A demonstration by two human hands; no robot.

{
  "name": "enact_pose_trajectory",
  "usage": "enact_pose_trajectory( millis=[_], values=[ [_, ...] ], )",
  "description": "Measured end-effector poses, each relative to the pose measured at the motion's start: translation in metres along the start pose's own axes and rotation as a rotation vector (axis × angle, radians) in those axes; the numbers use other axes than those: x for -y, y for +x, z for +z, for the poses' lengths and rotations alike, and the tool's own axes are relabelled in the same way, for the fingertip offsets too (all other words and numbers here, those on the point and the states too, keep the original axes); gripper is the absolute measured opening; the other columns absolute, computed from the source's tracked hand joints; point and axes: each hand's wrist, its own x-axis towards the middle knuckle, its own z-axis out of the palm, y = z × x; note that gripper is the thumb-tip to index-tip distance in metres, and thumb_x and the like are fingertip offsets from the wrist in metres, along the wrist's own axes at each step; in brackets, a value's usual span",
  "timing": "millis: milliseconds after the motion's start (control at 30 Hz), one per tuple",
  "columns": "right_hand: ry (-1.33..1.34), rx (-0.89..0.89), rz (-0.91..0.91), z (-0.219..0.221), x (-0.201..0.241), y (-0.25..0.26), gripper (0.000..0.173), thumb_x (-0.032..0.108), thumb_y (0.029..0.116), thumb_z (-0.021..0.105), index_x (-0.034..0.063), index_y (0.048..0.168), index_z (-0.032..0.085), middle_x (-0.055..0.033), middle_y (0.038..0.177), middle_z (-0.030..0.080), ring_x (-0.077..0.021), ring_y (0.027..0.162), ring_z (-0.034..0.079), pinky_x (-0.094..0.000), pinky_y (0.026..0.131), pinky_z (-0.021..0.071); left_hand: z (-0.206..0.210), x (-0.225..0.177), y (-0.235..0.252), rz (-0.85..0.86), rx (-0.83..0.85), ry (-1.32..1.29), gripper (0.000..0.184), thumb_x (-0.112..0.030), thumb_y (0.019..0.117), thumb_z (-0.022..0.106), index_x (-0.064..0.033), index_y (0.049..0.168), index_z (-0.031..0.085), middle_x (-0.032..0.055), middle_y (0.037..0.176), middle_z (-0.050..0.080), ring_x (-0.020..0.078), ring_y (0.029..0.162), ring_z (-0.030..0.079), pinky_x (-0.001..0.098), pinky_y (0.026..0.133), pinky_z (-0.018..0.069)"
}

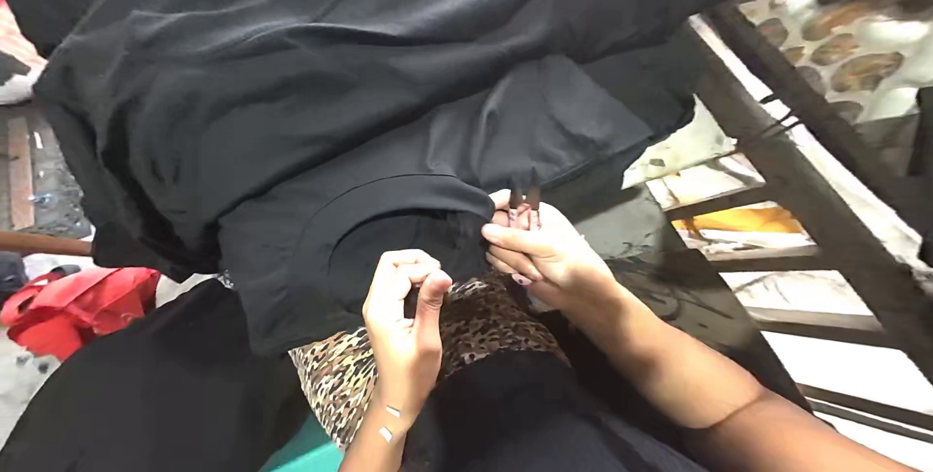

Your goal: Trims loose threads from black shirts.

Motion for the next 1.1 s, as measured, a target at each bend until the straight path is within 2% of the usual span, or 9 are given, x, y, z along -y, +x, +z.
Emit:
enact_pose_trajectory(
  millis=[100, 200, 333, 433, 567, 633, 767, 900, 1100],
  values=[
    [-0.762, -0.021, -0.491, -0.011, -0.010, -0.009, 0.023, 0.003, 0.0900, 0.059, 0.0103, 0.111, 0.055, 0.0093, 0.088, 0.064, 0.0074, 0.071, 0.056, -0.0090, 0.062, 0.0463, -0.005, -0.005, -0.002, -0.072, 0.023, -0.102, 0.023, -0.016, 0.1003, 0.060, -0.0076, 0.080, 0.066, -0.0049, 0.101, 0.063, -0.0033, 0.097, 0.060, 0.0131, 0.085, 0.0526],
    [-1.339, -0.075, -0.903, -0.016, -0.009, -0.020, 0.025, 0.027, 0.0935, 0.063, 0.0031, 0.097, 0.068, -0.0109, 0.083, 0.072, -0.0169, 0.064, 0.062, -0.0313, 0.055, 0.0457, -0.004, -0.004, -0.006, -0.028, 0.012, -0.098, 0.023, -0.015, 0.1001, 0.060, -0.0058, 0.080, 0.066, -0.0022, 0.104, 0.063, -0.0026, 0.100, 0.060, 0.0130, 0.086, 0.0518],
    [-1.611, -0.041, -0.967, -0.010, 0.000, -0.028, 0.040, 0.037, 0.1045, 0.052, 0.0033, 0.094, 0.070, -0.0116, 0.069, 0.067, -0.0247, 0.056, 0.059, -0.0381, 0.052, 0.0408, 0.002, 0.001, -0.009, 0.020, -0.009, -0.062, 0.026, -0.017, 0.0997, 0.062, -0.0032, 0.079, 0.065, 0.0008, 0.102, 0.062, -0.0029, 0.095, 0.059, 0.0125, 0.084, 0.0510],
    [-1.683, -0.061, -0.919, -0.002, 0.002, -0.022, 0.041, 0.029, 0.1052, 0.049, -0.0026, 0.094, 0.072, -0.0138, 0.062, 0.064, -0.0280, 0.047, 0.056, -0.0398, 0.044, 0.0377, 0.002, 0.004, -0.014, 0.072, 0.016, 0.004, 0.028, -0.020, 0.1003, 0.061, -0.0022, 0.079, 0.066, 0.0047, 0.101, 0.061, 0.0023, 0.100, 0.058, 0.0156, 0.091, 0.0479],
    [-1.581, -0.039, -0.870, 0.005, 0.004, -0.022, 0.045, 0.035, 0.1070, 0.048, -0.0041, 0.103, 0.070, -0.0146, 0.068, 0.064, -0.0256, 0.053, 0.057, -0.0391, 0.049, 0.0402, -0.021, 0.005, -0.031, 0.294, 0.036, 0.211, 0.043, -0.039, 0.1085, 0.045, -0.0110, 0.079, 0.058, 0.0030, 0.103, 0.063, 0.0099, 0.115, 0.057, 0.0242, 0.103, 0.0442],
    [-1.413, -0.014, -0.916, 0.011, 0.002, -0.023, 0.042, 0.037, 0.1067, 0.053, -0.0027, 0.107, 0.065, -0.0127, 0.073, 0.061, -0.0180, 0.060, 0.054, -0.0298, 0.055, 0.0424, -0.046, 0.007, -0.043, 0.394, -0.063, 0.465, 0.040, -0.047, 0.1072, 0.045, -0.0173, 0.085, 0.058, -0.0026, 0.109, 0.061, 0.0092, 0.120, 0.054, 0.0260, 0.106, 0.0412],
    [-1.067, 0.215, -0.859, 0.036, -0.013, -0.022, 0.031, 0.032, 0.1041, 0.060, 0.0062, 0.118, 0.049, -0.0059, 0.095, 0.058, -0.0015, 0.074, 0.054, -0.0111, 0.065, 0.0452, -0.101, 0.024, -0.063, 0.457, -0.298, 0.801, 0.032, -0.051, 0.0971, 0.064, -0.0206, 0.096, 0.055, -0.0052, 0.114, 0.052, 0.0035, 0.122, 0.049, 0.0236, 0.108, 0.0371],
    [-1.028, 0.394, -0.675, 0.061, -0.030, -0.018, 0.031, 0.029, 0.1017, 0.059, 0.0006, 0.114, 0.060, -0.0036, 0.072, 0.059, -0.0039, 0.057, 0.049, -0.0163, 0.054, 0.0421, -0.125, 0.029, -0.078, 0.406, -0.438, 0.836, 0.029, -0.047, 0.0977, 0.064, -0.0198, 0.095, 0.055, -0.0066, 0.115, 0.050, -0.0008, 0.123, 0.047, 0.0190, 0.107, 0.0378],
    [-1.002, 0.488, -0.622, 0.069, -0.041, -0.015, 0.032, 0.029, 0.1022, 0.058, 0.0001, 0.116, 0.062, -0.0032, 0.073, 0.060, -0.0031, 0.057, 0.048, -0.0158, 0.054, 0.0417, -0.117, 0.027, -0.078, 0.294, -0.525, 0.875, 0.028, -0.037, 0.1024, 0.058, -0.0130, 0.089, 0.060, 0.0006, 0.109, 0.053, 0.0032, 0.117, 0.052, 0.0185, 0.105, 0.0393]
  ],
)
